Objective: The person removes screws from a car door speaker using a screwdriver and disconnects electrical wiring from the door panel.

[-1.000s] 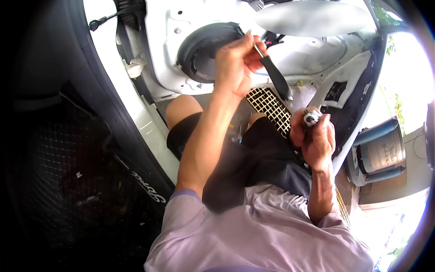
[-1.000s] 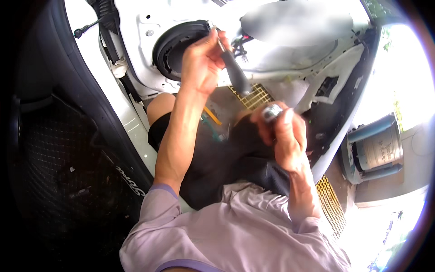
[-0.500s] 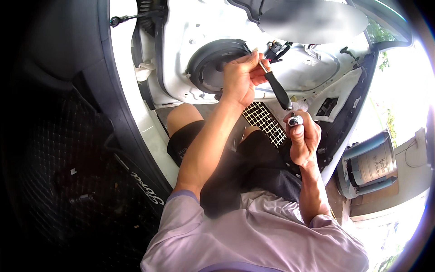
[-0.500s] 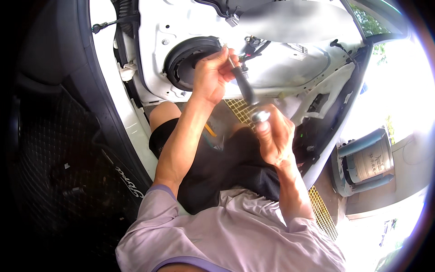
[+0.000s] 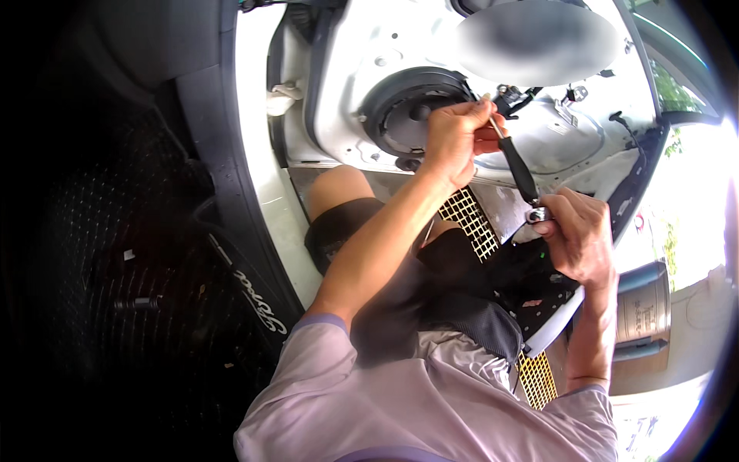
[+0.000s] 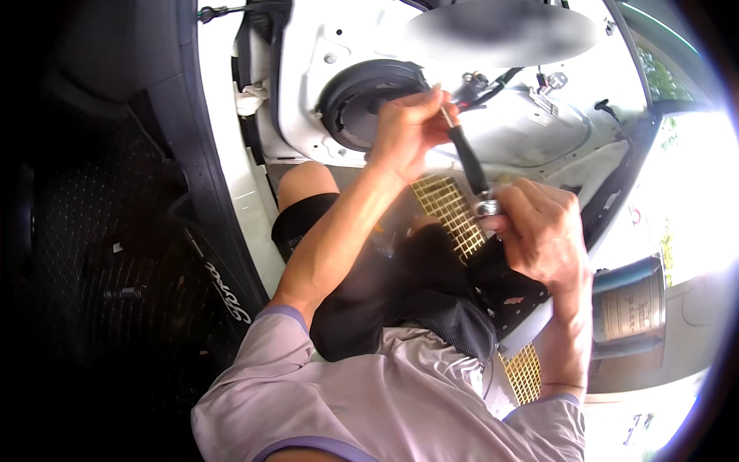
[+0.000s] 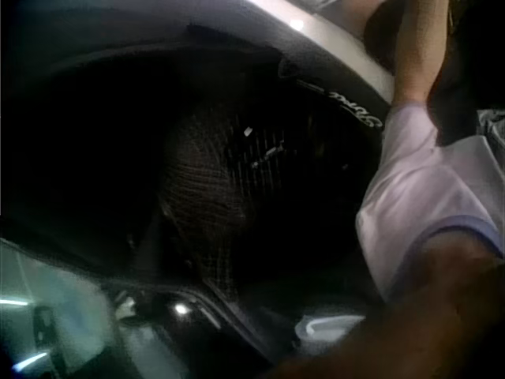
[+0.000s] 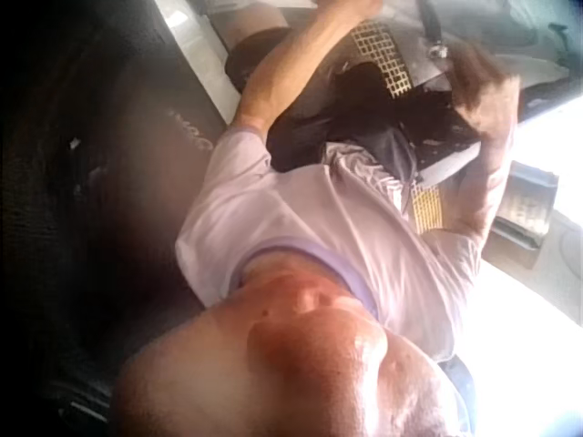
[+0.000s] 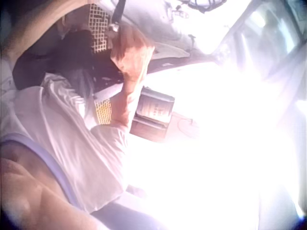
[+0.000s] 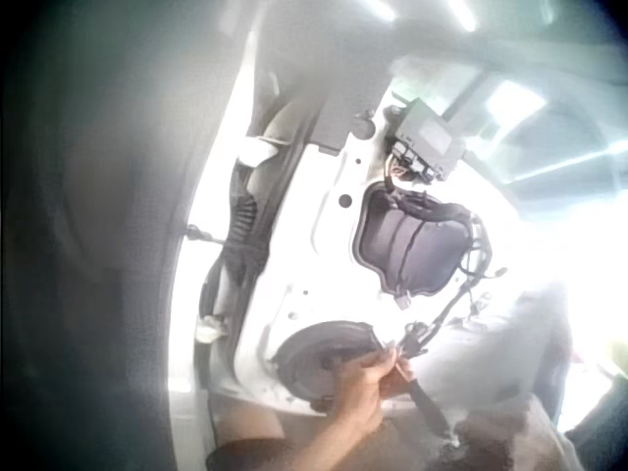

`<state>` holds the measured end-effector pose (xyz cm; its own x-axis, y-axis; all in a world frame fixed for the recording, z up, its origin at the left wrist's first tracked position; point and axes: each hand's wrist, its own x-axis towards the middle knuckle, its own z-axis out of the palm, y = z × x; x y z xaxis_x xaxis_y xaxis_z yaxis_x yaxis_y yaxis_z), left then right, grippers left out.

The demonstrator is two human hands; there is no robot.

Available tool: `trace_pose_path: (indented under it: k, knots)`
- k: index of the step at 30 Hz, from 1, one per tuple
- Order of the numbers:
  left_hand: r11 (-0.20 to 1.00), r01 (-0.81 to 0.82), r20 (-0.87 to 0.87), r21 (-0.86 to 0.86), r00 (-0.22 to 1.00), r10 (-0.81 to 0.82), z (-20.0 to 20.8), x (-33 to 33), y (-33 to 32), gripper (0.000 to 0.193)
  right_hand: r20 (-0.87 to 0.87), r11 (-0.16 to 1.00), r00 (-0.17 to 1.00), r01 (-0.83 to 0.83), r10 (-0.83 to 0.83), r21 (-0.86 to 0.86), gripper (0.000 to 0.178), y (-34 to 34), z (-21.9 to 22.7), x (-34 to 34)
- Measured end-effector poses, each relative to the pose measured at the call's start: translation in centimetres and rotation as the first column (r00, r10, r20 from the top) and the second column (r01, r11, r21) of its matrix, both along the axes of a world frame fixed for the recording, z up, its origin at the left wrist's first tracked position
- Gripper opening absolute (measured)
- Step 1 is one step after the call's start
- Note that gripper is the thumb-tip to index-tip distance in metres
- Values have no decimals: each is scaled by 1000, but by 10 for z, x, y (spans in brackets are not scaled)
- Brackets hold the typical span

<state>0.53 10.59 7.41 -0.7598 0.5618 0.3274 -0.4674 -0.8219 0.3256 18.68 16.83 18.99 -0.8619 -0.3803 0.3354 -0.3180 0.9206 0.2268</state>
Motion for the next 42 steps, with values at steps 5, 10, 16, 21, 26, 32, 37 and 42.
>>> trace_pose_path:
  k: [5, 10, 16, 21, 26, 32, 37, 42]
  knots:
    - [998, -11, -38, -58, 999, 9, -5, -3, -5, 21, 138, 999, 990, 41, -38, -20, 23, 10, 2, -4]
    - [996, 5, -26, -93, 1000, -7, -2, 0, 0, 20, -15, 949, 996, 74, -83, -308, 25, 21, -46, 7]
    - [999, 42, -30, 24, 999, -42, -1, -4, -5, 21, -115, 984, 992, -75, 57, -160, 32, 3, -31, -10]
    - [999, 2, 15, 35, 1000, -2, 2, -3, -11, 23, 8, 999, 999, -32, 32, -38, 28, -13, 0, -13]
    - [1000, 16, -15, -11, 1000, -16, 3, -2, -9, 21, 88, 917, 994, 92, -62, -389, 27, -7, -23, -3]
    - [999, -19, -11, -47, 1000, 19, -4, -5, -9, 20, -86, 935, 955, 255, -283, -247, 25, -30, -40, 2]
    - [1000, -20, -12, 10, 1000, 20, 2, -7, -1, 20, -140, 897, 905, 359, -402, -260, 20, -38, -46, -26]
    - [997, -20, -15, 76, 1000, 21, -2, -5, -4, 18, -217, 855, 852, 390, -476, -343, 21, -56, -52, -34]
